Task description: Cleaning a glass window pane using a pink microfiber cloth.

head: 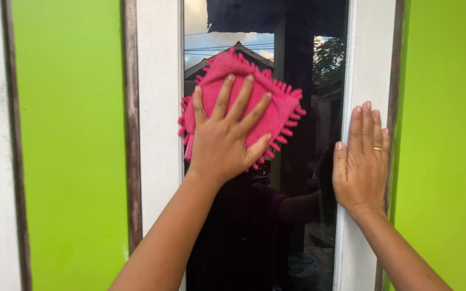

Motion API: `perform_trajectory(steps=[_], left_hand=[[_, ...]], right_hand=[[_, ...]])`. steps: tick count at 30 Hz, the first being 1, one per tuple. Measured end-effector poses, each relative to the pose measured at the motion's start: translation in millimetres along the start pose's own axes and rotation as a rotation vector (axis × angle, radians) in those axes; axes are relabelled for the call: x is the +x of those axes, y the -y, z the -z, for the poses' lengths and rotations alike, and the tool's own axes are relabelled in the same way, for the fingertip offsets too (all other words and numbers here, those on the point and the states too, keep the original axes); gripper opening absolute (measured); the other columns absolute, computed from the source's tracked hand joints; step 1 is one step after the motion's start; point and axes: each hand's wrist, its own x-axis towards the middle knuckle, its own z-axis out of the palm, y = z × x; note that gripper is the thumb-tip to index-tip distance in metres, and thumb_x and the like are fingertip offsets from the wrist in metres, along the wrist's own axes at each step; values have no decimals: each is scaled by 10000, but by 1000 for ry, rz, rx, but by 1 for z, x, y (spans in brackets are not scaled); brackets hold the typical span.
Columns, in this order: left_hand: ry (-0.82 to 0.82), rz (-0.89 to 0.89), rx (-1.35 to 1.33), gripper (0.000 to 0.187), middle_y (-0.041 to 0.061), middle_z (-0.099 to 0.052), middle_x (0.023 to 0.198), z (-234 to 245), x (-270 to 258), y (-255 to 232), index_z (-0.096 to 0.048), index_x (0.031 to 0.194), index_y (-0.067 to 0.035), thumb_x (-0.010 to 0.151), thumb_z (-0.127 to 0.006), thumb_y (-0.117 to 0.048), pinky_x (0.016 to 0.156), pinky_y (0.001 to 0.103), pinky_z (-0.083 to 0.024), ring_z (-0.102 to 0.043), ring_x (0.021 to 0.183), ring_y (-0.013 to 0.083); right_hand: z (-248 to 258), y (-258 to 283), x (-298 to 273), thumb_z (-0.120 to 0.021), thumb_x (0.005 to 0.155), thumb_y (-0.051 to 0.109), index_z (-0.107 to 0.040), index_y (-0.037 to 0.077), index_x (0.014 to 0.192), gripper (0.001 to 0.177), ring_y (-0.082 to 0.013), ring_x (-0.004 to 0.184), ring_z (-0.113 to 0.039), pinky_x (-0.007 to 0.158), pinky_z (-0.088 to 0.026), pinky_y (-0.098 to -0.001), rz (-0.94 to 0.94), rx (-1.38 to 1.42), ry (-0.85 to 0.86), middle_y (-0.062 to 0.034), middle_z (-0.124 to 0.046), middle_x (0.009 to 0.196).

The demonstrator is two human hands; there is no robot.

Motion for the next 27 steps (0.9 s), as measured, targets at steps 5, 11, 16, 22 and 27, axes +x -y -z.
perform_trajectory(steps=[5, 11, 16, 22, 27], left_hand=[[-36, 74, 14, 673, 80, -287, 1682, -18, 33, -6, -469, 1573, -271, 976, -536, -575, 1201, 751, -42, -185, 1571, 321], [-131, 194, 29, 662, 102, -274, 1684, -39, 58, -36, -469, 1578, -246, 984, -555, -524, 1222, 750, -45, -193, 1575, 343], [-120, 185, -23, 643, 94, -274, 1687, -43, 62, -66, -461, 1572, -240, 992, -547, -503, 1244, 729, -35, -196, 1585, 336], [-42, 109, -65, 652, 81, -285, 1680, -44, 51, -87, -459, 1564, -246, 974, -541, -511, 1239, 719, -40, -194, 1579, 324], [6, 76, -76, 617, 62, -282, 1696, -42, 36, -101, -459, 1572, -237, 1013, -509, -494, 1270, 673, -49, -187, 1596, 290]], right_hand=[[0, 0, -1, -372, 1055, 246, -172, 38, 1656, 667, -316, 1607, -150, 1297, -82, -489, -6, 0, 0, -156, -183, 1732], [2, 1, -1, -375, 1056, 245, -187, 29, 1654, 663, -313, 1608, -149, 1296, -87, -492, 0, 2, -3, -156, -182, 1733], [2, 3, -2, -369, 1052, 233, -221, 28, 1647, 647, -320, 1607, -163, 1296, -100, -492, -11, 20, -17, -157, -203, 1728], [3, 1, -3, -352, 1064, 245, -241, 14, 1637, 627, -348, 1596, -190, 1290, -110, -492, 13, 44, -42, -183, -234, 1709], [5, 2, -5, -313, 1087, 293, -311, -10, 1605, 600, -365, 1582, -242, 1287, -136, -493, 16, 121, -85, -204, -307, 1686]])
